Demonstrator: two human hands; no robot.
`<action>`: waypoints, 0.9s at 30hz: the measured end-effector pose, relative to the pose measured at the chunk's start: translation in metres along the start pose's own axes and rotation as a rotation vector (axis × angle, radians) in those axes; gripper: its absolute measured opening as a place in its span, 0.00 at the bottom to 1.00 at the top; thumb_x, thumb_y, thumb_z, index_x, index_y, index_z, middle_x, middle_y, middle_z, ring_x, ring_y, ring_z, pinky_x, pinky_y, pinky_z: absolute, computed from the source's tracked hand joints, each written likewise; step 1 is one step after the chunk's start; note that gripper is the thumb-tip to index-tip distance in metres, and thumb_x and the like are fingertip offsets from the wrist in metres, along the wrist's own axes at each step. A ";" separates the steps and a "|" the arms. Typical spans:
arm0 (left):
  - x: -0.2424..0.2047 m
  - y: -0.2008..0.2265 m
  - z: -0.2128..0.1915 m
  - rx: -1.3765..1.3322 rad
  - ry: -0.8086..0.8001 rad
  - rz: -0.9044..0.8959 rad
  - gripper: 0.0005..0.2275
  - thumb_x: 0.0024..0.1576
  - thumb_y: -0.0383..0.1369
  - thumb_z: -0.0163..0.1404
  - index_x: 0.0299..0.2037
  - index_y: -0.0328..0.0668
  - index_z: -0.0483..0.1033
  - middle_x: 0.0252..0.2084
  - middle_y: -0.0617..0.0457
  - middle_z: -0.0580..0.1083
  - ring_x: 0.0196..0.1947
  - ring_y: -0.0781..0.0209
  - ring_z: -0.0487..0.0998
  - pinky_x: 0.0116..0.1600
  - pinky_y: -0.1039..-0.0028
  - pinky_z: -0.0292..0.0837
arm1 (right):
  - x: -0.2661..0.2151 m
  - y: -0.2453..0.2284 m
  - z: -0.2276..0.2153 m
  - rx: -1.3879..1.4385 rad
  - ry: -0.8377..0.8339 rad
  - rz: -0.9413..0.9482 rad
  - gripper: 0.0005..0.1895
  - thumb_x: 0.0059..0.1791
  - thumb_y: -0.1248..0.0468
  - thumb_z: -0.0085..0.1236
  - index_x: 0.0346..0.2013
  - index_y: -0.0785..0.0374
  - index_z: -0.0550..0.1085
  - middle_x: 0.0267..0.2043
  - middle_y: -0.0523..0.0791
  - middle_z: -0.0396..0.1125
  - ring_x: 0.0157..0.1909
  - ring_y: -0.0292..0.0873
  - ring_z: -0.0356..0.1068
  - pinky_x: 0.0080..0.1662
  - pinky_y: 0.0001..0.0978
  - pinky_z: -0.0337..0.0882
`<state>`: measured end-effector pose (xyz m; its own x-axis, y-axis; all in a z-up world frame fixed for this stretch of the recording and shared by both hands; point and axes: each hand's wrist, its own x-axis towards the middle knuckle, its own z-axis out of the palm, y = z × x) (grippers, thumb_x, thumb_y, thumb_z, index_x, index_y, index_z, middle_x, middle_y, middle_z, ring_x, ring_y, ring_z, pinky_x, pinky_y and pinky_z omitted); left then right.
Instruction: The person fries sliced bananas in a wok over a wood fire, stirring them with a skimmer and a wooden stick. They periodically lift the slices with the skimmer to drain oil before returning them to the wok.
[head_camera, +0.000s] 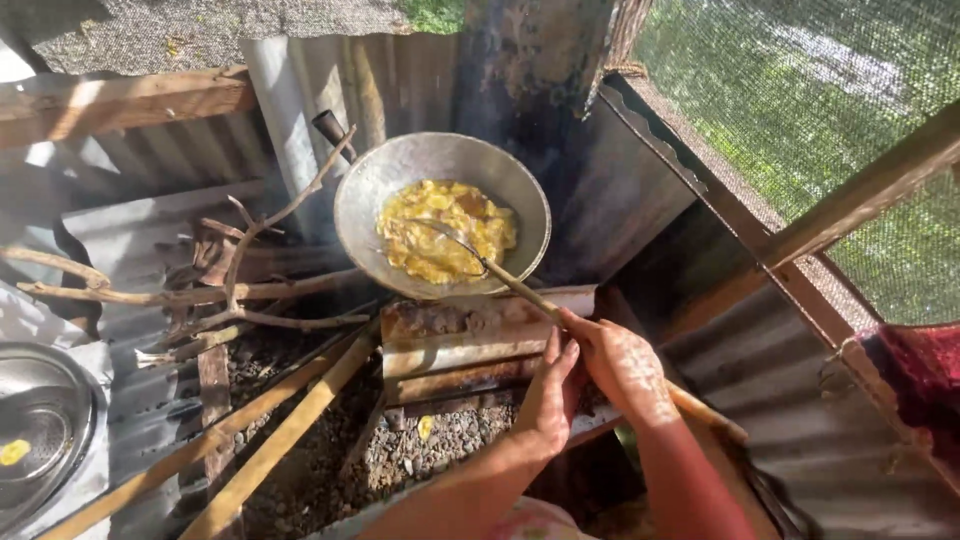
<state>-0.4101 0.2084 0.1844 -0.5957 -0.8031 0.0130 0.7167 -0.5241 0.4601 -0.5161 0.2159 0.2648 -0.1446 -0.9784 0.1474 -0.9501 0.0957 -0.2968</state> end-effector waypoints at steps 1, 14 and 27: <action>0.002 -0.001 -0.001 -0.016 -0.007 0.008 0.42 0.58 0.46 0.51 0.77 0.40 0.40 0.79 0.39 0.49 0.78 0.47 0.48 0.77 0.60 0.41 | -0.001 0.000 0.003 -0.026 0.034 0.006 0.24 0.49 0.63 0.52 0.60 0.42 0.75 0.35 0.51 0.72 0.38 0.56 0.74 0.40 0.48 0.73; 0.012 0.023 -0.013 0.300 0.177 -0.119 0.47 0.52 0.54 0.51 0.77 0.45 0.36 0.81 0.47 0.40 0.80 0.55 0.40 0.75 0.56 0.22 | 0.046 0.009 0.036 -0.125 0.125 0.110 0.23 0.52 0.64 0.50 0.62 0.45 0.74 0.37 0.54 0.74 0.40 0.59 0.74 0.43 0.50 0.73; 0.015 0.080 -0.019 0.309 0.200 -0.179 0.44 0.58 0.52 0.45 0.77 0.49 0.28 0.80 0.42 0.40 0.80 0.47 0.40 0.76 0.52 0.31 | 0.078 -0.050 0.050 0.078 0.141 0.162 0.20 0.50 0.58 0.52 0.56 0.44 0.78 0.39 0.55 0.74 0.38 0.59 0.75 0.40 0.49 0.73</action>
<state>-0.3550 0.1490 0.2044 -0.5970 -0.7621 -0.2507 0.4472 -0.5755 0.6847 -0.4661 0.1254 0.2441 -0.3361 -0.9156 0.2209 -0.8879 0.2299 -0.3984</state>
